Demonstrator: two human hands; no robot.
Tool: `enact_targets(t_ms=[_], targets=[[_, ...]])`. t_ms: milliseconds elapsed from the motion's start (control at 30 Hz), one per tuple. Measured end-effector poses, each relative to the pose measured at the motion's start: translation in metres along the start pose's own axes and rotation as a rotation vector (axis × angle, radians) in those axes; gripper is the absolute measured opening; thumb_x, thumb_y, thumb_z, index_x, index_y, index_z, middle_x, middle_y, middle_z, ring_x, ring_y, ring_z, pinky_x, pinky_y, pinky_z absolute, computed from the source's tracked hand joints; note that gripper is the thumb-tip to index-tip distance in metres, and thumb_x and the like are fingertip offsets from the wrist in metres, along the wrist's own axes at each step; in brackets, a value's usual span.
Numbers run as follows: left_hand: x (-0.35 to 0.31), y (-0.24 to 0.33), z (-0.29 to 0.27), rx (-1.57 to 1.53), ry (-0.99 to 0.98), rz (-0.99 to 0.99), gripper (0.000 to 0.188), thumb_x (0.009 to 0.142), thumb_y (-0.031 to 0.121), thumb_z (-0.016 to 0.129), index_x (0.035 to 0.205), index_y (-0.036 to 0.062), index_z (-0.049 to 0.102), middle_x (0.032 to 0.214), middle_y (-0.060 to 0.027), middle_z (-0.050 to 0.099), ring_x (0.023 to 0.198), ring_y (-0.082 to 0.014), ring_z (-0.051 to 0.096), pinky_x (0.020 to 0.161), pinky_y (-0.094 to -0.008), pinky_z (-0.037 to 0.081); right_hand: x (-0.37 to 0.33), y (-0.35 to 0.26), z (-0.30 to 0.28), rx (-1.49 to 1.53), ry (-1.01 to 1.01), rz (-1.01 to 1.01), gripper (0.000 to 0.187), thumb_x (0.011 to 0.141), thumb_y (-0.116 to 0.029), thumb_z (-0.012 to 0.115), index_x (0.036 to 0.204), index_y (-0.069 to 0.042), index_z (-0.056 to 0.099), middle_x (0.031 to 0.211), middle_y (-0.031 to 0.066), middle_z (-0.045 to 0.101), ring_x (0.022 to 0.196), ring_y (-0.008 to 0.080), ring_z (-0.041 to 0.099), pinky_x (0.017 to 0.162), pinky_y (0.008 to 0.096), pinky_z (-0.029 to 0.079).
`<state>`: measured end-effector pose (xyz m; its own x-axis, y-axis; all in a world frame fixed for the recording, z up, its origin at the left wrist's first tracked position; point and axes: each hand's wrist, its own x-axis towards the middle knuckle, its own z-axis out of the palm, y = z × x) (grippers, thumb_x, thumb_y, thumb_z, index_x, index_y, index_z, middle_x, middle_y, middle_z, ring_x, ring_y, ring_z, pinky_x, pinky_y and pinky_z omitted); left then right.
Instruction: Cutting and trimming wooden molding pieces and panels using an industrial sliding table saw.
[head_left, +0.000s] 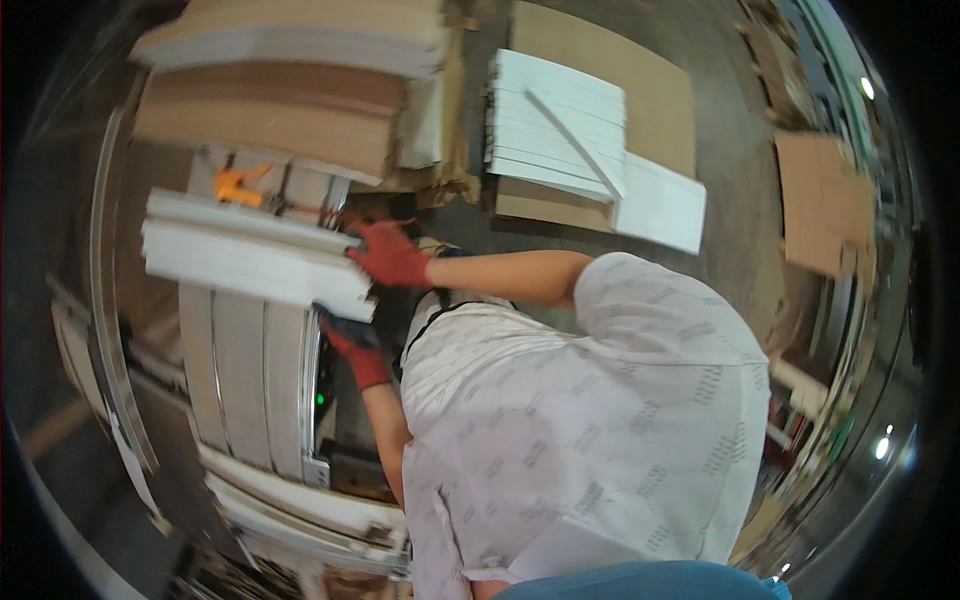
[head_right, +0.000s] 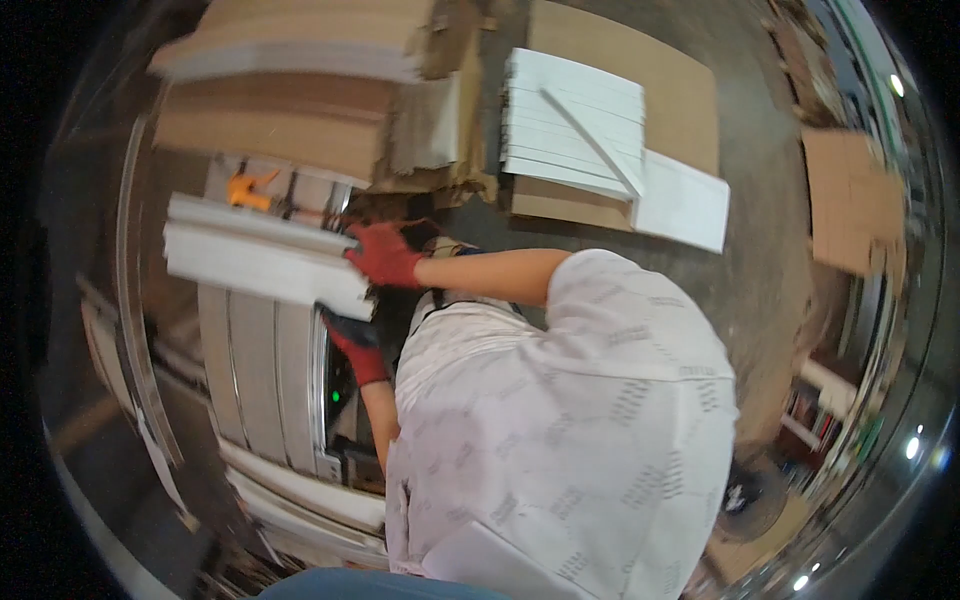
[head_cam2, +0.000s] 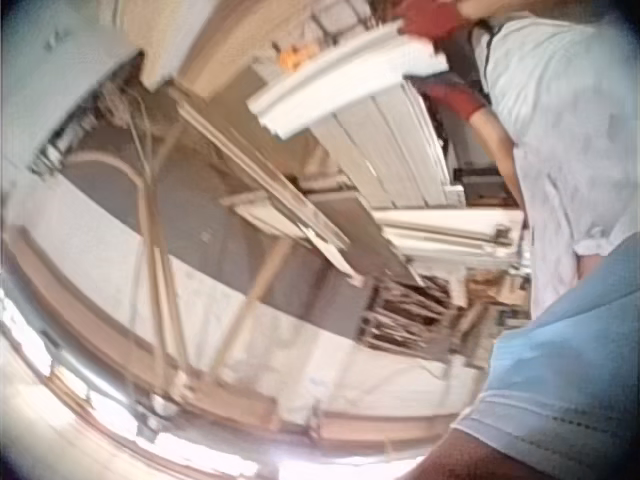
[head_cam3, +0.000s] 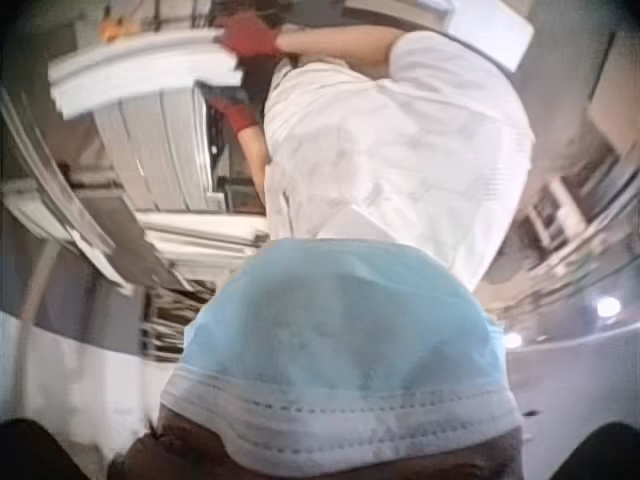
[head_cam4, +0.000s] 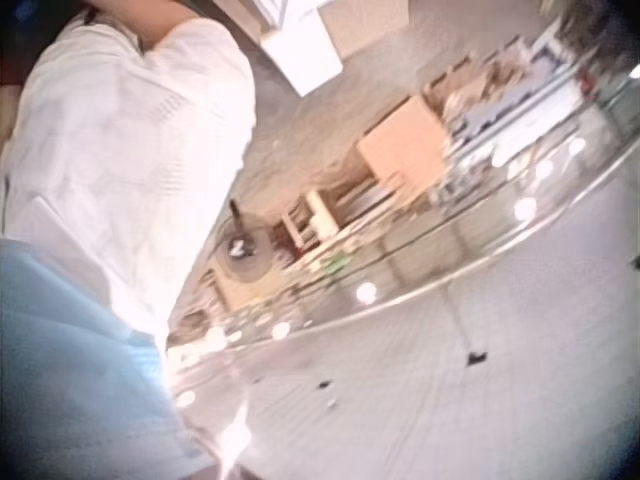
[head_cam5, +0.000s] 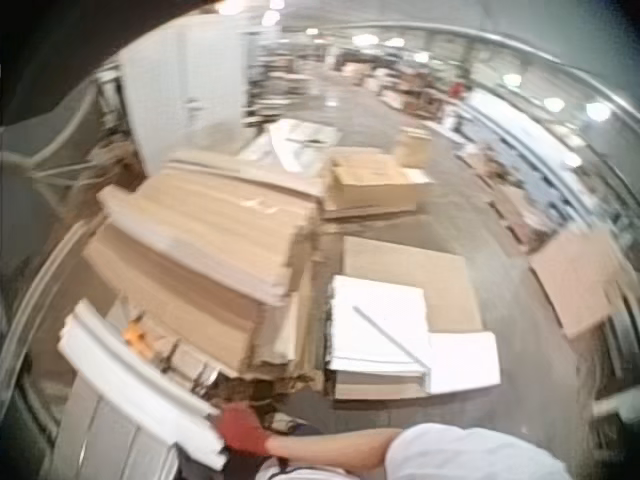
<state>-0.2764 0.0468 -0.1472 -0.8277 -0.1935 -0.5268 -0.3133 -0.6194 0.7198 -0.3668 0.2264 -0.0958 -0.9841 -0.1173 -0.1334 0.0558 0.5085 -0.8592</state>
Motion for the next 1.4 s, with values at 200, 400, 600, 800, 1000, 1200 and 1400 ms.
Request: enact_targets(t_ms=[200,400,600,800,1000,1200,1400], targets=[[0.003,0.016,0.038,0.182,-0.004,0.002,0.07,0.098,0.058,0.042,0.146,0.0074,0.038,0.146,-0.0107,0.045,0.131,-0.0278,0.045,0.111,-0.0427,0.036,-0.021,0.005,-0.018,0.108,-0.073,-0.055,0.047,0.095,-0.036,0.054,0.133,-0.008,0.053,0.135,0.028,0.049,0.118,0.0437,0.053,0.1,0.0471,0.043],[0.01,0.026,0.022,0.244,-0.137,-0.049,0.065,0.099,0.052,0.048,0.145,0.0058,0.041,0.147,-0.0108,0.044,0.133,-0.0277,0.044,0.112,-0.0426,0.035,-0.013,0.008,-0.028,0.495,-0.142,0.061,0.045,0.089,-0.025,0.063,0.128,-0.004,0.058,0.111,0.0192,0.068,0.1,0.029,0.066,0.09,0.0368,0.049],[0.01,0.034,0.036,0.232,-0.24,-0.065,0.063,0.099,0.047,0.049,0.142,0.0019,0.041,0.143,-0.0132,0.048,0.129,-0.0287,0.047,0.111,-0.0412,0.036,-0.015,0.017,-0.014,0.657,-0.027,0.01,0.037,0.088,-0.02,0.066,0.119,0.0,0.061,0.101,0.0117,0.07,0.092,0.0169,0.063,0.085,0.0322,0.049],[0.032,0.017,0.002,0.045,-0.585,0.149,0.069,0.098,0.054,0.044,0.147,0.0055,0.037,0.148,-0.0117,0.042,0.133,-0.0286,0.043,0.113,-0.0421,0.033,-0.015,0.028,0.033,0.894,0.134,0.015,0.035,0.095,-0.026,0.061,0.119,-0.001,0.059,0.104,0.0072,0.067,0.092,0.0139,0.059,0.083,0.0306,0.048],[0.001,0.042,0.047,-0.081,-0.408,-0.19,0.079,0.094,0.065,0.042,0.147,0.0067,0.038,0.148,-0.0123,0.043,0.134,-0.0312,0.042,0.114,-0.0444,0.029,-0.016,0.028,0.037,0.792,0.245,-0.036,0.031,0.094,-0.025,0.06,0.112,0.0,0.066,0.092,0.0033,0.067,0.082,0.0109,0.056,0.076,0.0293,0.047],[0.03,0.023,0.03,-0.053,-0.362,-0.137,0.078,0.093,0.067,0.041,0.144,0.0081,0.042,0.145,-0.0124,0.047,0.129,-0.0331,0.048,0.11,-0.0469,0.036,-0.013,0.037,0.047,0.712,0.239,-0.028,0.033,0.091,-0.025,0.063,0.113,-0.001,0.068,0.089,0.005,0.07,0.08,0.0105,0.059,0.075,0.0294,0.049],[0.035,0.026,0.009,-0.056,-0.331,-0.163,0.067,0.093,0.062,0.047,0.138,0.0117,0.051,0.137,-0.0102,0.056,0.121,-0.0315,0.055,0.104,-0.0472,0.043,-0.028,0.026,0.055,0.741,0.27,-0.051,0.036,0.092,-0.026,0.063,0.117,0.0,0.067,0.101,0.0069,0.072,0.089,0.0129,0.062,0.082,0.0294,0.05]])
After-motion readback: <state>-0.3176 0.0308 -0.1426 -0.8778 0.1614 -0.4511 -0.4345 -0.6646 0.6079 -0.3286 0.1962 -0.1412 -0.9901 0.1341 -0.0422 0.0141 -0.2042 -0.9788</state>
